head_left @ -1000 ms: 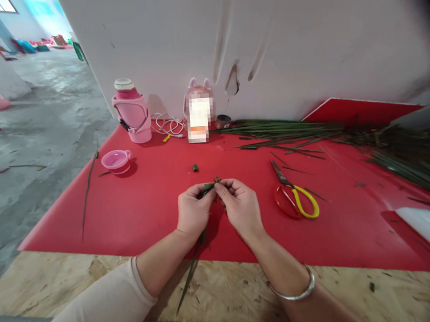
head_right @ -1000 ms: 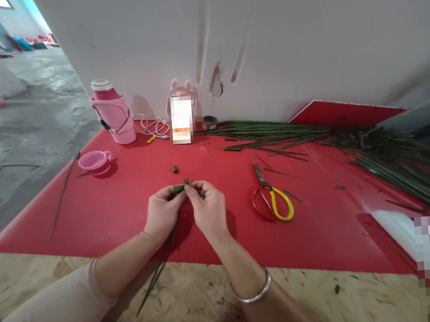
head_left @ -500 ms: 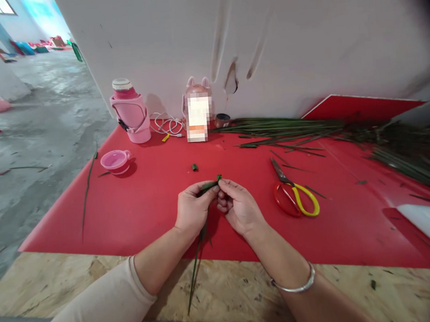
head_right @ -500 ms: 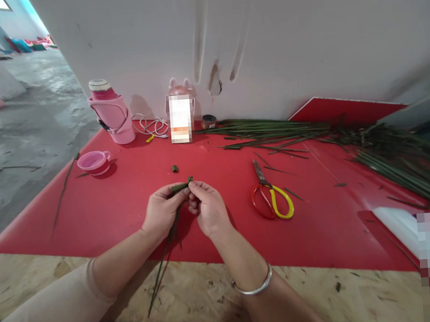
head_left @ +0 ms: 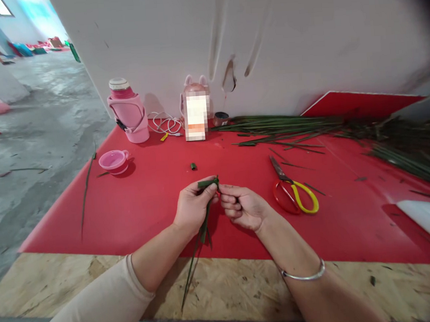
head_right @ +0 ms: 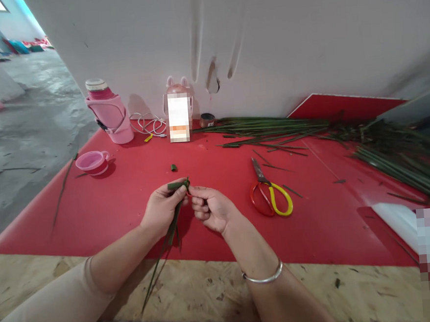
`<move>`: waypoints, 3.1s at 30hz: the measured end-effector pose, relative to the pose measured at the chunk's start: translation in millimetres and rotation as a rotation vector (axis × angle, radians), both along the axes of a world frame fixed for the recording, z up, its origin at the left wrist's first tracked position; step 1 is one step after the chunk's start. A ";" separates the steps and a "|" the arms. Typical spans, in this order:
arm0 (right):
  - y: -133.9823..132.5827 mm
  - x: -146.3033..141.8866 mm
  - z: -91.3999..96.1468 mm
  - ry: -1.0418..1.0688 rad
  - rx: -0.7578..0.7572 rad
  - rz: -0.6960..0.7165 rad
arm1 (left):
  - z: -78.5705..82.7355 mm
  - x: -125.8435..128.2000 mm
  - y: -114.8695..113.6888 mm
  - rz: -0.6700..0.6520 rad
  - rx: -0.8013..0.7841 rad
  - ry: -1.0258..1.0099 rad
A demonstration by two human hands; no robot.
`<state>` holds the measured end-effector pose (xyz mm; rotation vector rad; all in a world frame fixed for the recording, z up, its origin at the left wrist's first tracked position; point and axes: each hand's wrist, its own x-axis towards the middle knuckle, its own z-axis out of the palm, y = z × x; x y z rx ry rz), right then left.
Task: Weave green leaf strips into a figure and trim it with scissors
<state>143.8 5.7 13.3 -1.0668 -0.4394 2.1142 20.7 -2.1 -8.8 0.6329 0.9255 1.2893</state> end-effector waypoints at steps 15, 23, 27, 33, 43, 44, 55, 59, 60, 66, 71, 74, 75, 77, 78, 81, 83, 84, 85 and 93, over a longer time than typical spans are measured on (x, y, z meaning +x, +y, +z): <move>-5.2 -7.6 -12.6 -0.164 0.163 0.194 | 5.7 -6.8 5.2 0.027 -0.179 -0.194; -4.7 -4.1 -16.1 -0.665 0.741 -0.221 | 4.2 -8.4 5.6 -0.035 -0.163 -0.122; -5.5 -1.9 -9.4 -0.815 0.972 -0.367 | 2.8 -6.7 2.4 -0.072 -0.080 -0.069; 0.8 -12.0 -18.8 -0.615 0.655 -0.368 | -0.3 -2.9 -2.2 -0.157 0.000 0.036; -16.5 -8.2 -8.8 -0.989 1.015 -0.381 | 0.2 -9.5 7.2 -0.108 -0.041 -0.019; -18.0 -9.2 -8.9 -0.987 1.040 -0.330 | 0.1 -10.4 7.8 -0.103 -0.048 -0.019; -15.2 -13.2 -15.1 -1.077 1.160 -0.293 | 3.3 -9.0 5.2 -0.088 -0.028 0.037; -12.4 -11.1 -16.6 -0.971 1.121 -0.258 | 2.0 -8.9 4.8 -0.077 -0.018 0.055; -11.4 -10.2 -16.5 -0.960 1.119 -0.252 | 2.1 -8.9 4.9 -0.077 -0.015 0.063; -7.9 -5.3 -9.7 -0.758 0.857 -0.259 | 6.0 -8.2 4.6 -0.117 0.036 0.134; -4.3 -9.2 -13.6 -0.638 0.670 -0.313 | 3.8 -4.7 1.1 -0.191 0.079 0.172; -2.7 -13.7 -19.8 -0.512 0.531 -0.314 | 2.0 -4.0 1.5 -0.181 0.062 0.140; -3.1 -14.9 -20.6 -0.518 0.548 -0.321 | 1.9 -4.2 2.2 -0.170 0.039 0.128; -5.2 -16.4 -19.8 -0.615 0.682 -0.335 | 2.6 -5.1 4.0 -0.132 -0.017 0.104; -6.8 -16.8 -18.6 -0.691 0.774 -0.337 | 2.9 -5.6 5.0 -0.108 -0.040 0.089; -11.5 -17.4 -15.3 -0.923 0.982 -0.313 | 2.7 -6.6 7.3 -0.057 -0.082 0.024; -13.2 -17.6 -15.0 -1.012 1.025 -0.298 | 1.6 -6.4 8.1 -0.039 -0.095 -0.036; -13.6 -17.8 -15.4 -1.027 1.028 -0.299 | 1.0 -6.1 8.3 -0.029 -0.099 -0.070; -13.7 -18.0 -16.0 -1.034 1.029 -0.299 | 0.4 -5.7 8.4 -0.019 -0.102 -0.103; -14.0 -21.6 -18.0 -1.420 1.373 -0.200 | -3.0 -6.7 8.7 0.023 -0.168 -0.200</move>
